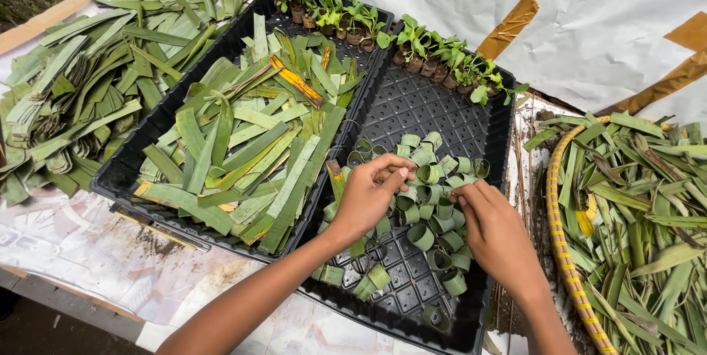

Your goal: Folding and tying long leaves to create small cylindrical pots for seedlings.

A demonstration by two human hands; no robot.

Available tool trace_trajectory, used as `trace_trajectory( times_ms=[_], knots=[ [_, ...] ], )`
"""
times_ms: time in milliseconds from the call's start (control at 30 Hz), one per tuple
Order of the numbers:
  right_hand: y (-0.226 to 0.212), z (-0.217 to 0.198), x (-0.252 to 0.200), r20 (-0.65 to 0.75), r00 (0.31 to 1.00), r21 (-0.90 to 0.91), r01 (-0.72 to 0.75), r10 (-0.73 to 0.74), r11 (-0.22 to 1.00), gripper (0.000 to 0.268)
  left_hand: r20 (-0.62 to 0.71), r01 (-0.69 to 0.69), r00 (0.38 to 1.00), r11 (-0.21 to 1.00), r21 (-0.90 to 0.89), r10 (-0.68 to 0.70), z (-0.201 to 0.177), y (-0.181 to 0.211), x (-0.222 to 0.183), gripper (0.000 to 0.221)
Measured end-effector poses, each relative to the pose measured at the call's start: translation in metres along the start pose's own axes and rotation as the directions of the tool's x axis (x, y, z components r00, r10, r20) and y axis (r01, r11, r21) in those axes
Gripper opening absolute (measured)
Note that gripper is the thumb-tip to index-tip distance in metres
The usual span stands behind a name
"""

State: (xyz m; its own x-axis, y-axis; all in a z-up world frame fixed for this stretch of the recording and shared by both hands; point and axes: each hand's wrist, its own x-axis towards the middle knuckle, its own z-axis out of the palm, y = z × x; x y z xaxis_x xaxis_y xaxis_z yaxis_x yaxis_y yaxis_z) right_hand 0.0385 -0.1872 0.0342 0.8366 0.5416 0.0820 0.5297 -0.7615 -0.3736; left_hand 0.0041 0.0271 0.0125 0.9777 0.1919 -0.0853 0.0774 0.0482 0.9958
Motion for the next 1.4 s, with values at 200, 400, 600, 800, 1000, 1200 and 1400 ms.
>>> trace_trajectory(
  times_ms=[200, 400, 600, 800, 1000, 1200, 1400],
  knots=[
    [-0.004, 0.012, 0.004, -0.063, 0.982, 0.125, 0.185, -0.178, 0.975, 0.023, -0.033, -0.04, 0.998, 0.98, 0.197, 0.047, -0.014, -0.005, -0.005, 0.014],
    [-0.026, 0.025, 0.004, 0.074, 0.996, 0.136, -0.051, 0.041, 0.989, 0.026, -0.141, -0.165, 0.968, 0.953, 0.255, 0.206, -0.054, -0.009, -0.023, 0.022],
    [-0.021, 0.062, -0.001, 0.143, 0.974, 0.094, 0.161, -0.174, 0.982, 0.023, -0.215, -0.255, 0.899, 0.854, 0.454, 0.382, -0.098, -0.029, -0.031, 0.022],
    [-0.036, 0.066, 0.007, -0.108, 0.878, 0.096, 0.476, -0.467, 0.874, 0.024, -0.209, -0.29, 0.876, 0.822, 0.49, 0.434, -0.119, -0.018, -0.033, 0.02],
    [-0.076, 0.061, 0.033, -0.014, 0.901, 0.278, 0.42, -0.434, 0.864, 0.013, 0.101, -0.361, 0.904, 0.615, 0.701, 0.415, -0.11, -0.029, -0.041, 0.019],
    [-0.087, 0.071, 0.044, 0.096, 0.95, 0.224, 0.271, -0.297, 0.936, 0.014, 0.114, -0.396, 0.892, 0.638, 0.661, 0.437, -0.117, -0.021, -0.043, 0.014],
    [-0.086, 0.089, 0.049, 0.191, 0.971, 0.134, 0.12, -0.144, 0.984, 0.015, 0.157, -0.432, 0.875, 0.592, 0.68, 0.458, -0.11, -0.019, -0.048, 0.016]
  ],
)
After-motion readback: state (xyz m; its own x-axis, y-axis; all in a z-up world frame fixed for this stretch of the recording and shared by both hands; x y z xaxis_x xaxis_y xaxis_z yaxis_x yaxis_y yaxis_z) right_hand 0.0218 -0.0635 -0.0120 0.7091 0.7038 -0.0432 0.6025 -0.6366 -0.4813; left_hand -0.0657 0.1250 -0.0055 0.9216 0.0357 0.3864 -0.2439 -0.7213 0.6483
